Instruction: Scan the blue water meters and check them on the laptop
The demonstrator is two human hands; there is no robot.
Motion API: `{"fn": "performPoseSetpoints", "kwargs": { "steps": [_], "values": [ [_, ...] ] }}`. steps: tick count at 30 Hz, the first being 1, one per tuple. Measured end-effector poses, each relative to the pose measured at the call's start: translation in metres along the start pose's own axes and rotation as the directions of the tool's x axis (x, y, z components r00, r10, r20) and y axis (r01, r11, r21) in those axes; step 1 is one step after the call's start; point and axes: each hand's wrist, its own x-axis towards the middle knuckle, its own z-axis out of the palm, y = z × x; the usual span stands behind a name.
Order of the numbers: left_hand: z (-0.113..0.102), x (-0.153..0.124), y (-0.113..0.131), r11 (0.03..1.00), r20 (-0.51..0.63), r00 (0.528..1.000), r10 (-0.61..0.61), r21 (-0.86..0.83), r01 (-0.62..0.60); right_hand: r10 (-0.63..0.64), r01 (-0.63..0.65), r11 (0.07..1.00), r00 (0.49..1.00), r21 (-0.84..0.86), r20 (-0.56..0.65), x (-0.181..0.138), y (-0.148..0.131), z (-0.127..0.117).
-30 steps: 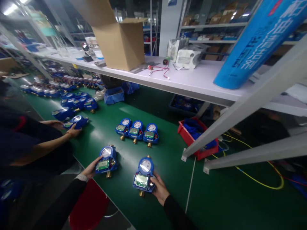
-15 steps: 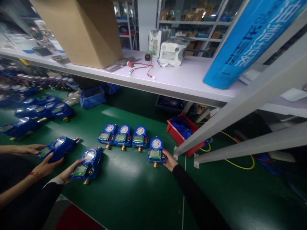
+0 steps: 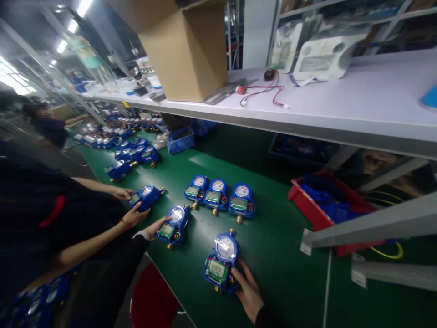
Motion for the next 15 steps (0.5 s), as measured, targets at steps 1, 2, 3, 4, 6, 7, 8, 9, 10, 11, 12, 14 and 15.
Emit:
{"fn": "performPoseSetpoints", "kwargs": {
  "steps": [1,2,3,4,6,7,8,9,10,11,12,14,15],
  "values": [
    [-0.001,0.001,-0.001,1.000,0.000,1.000,-0.011,0.013,0.011,0.002,-0.003,1.000,0.999,0.004,0.052,0.006,0.007,0.016],
    [-0.002,0.002,-0.003,1.000,0.002,1.000,-0.016,0.024,0.016,0.000,-0.001,1.000,0.995,0.010,0.100,0.012,0.013,0.033],
    [-0.001,0.002,-0.004,0.999,0.006,1.000,-0.010,0.031,0.010,-0.007,0.004,1.000,0.990,0.018,0.140,0.018,0.017,0.048],
    [0.000,0.002,-0.005,0.999,0.011,1.000,0.002,0.037,-0.002,-0.015,0.011,1.000,0.986,0.026,0.168,0.024,0.022,0.062],
    [0.002,0.000,-0.007,0.998,0.021,0.999,0.039,0.045,-0.040,-0.040,0.033,0.999,0.981,0.040,0.191,0.034,0.028,0.084],
    [0.004,-0.001,-0.008,0.997,0.024,0.998,0.061,0.048,-0.062,-0.058,0.050,0.998,0.980,0.047,0.188,0.038,0.030,0.092],
    [0.005,-0.001,-0.008,0.995,0.024,0.996,0.083,0.053,-0.084,-0.074,0.066,0.996,0.980,0.053,0.182,0.042,0.032,0.097],
    [0.007,-0.002,-0.009,0.993,0.020,0.994,0.103,0.059,-0.104,-0.088,0.079,0.995,0.981,0.057,0.174,0.045,0.034,0.102],
    [0.008,-0.001,-0.009,0.990,0.011,0.992,0.124,0.066,-0.124,-0.097,0.089,0.994,0.981,0.057,0.168,0.047,0.034,0.104],
    [0.008,-0.001,-0.008,0.987,-0.002,0.989,0.146,0.075,-0.145,-0.102,0.095,0.994,0.980,0.051,0.169,0.048,0.034,0.105],
    [0.008,-0.001,-0.008,0.982,-0.023,0.985,0.172,0.084,-0.169,-0.101,0.096,0.995,0.980,0.033,0.171,0.049,0.033,0.105],
    [0.007,-0.002,-0.007,0.967,-0.095,0.965,0.243,0.103,-0.233,-0.081,0.087,0.996,0.984,-0.033,0.159,0.048,0.029,0.100],
    [0.006,-0.004,-0.007,0.954,-0.149,0.945,0.292,0.115,-0.277,-0.067,0.078,0.994,0.988,-0.077,0.137,0.046,0.027,0.096]
  ]
}}
